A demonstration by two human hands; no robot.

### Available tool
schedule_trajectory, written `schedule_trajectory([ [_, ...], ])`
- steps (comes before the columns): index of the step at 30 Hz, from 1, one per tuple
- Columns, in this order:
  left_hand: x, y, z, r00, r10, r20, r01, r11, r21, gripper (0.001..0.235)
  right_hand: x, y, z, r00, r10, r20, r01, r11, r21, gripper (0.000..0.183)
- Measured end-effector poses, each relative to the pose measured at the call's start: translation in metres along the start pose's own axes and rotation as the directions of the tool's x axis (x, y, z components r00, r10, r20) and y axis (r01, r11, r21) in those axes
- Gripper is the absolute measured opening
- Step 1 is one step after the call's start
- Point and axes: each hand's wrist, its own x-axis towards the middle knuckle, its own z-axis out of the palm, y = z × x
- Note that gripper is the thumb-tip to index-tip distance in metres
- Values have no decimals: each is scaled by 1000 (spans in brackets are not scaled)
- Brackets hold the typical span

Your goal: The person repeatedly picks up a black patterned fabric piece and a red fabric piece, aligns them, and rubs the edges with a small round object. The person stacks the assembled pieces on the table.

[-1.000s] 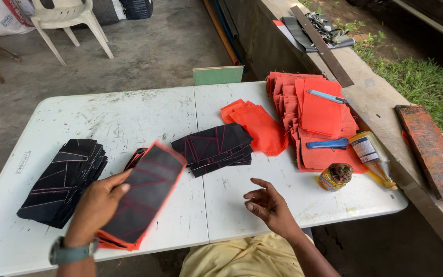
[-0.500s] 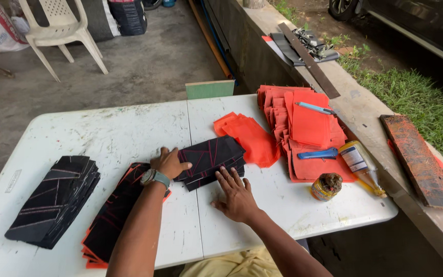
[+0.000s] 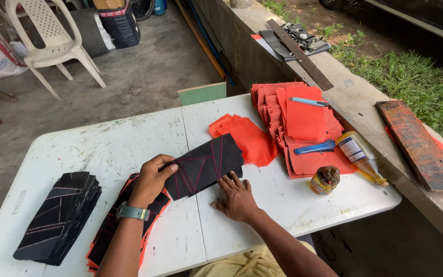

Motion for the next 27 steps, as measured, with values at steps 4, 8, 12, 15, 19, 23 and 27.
schedule_trajectory([
  [4, -23, 45, -4, 996, -82, 38, 78, 992, 97, 28, -14, 18, 1, 984, 47, -172, 3, 961, 277, 66],
  [8, -41, 86, -9, 993, -43, 114, -5, 918, 396, 46, -30, 59, -9, 828, 52, -559, 165, 929, 331, 45],
  [12, -36, 88, 58, 962, 107, 251, -239, 773, 588, 40, -24, 96, -20, 834, 68, -548, 12, 990, 141, 37],
  [15, -22, 74, 142, 940, -24, 342, -204, 762, 614, 41, -2, 114, -30, 850, 28, -527, -9, 999, 39, 34],
  [19, -22, 44, 217, 907, 69, 416, -199, 940, 279, 82, 19, 133, -47, 860, 63, -507, 3, 992, 129, 35],
  [23, -53, 12, 212, 903, 58, 425, -190, 943, 275, 75, 29, 139, -65, 903, 98, -419, -44, 990, 136, 43],
  [27, -87, 3, 197, 871, 18, 491, -353, 719, 599, 70, 43, 125, -63, 919, -71, -389, 55, 997, -53, 51],
])
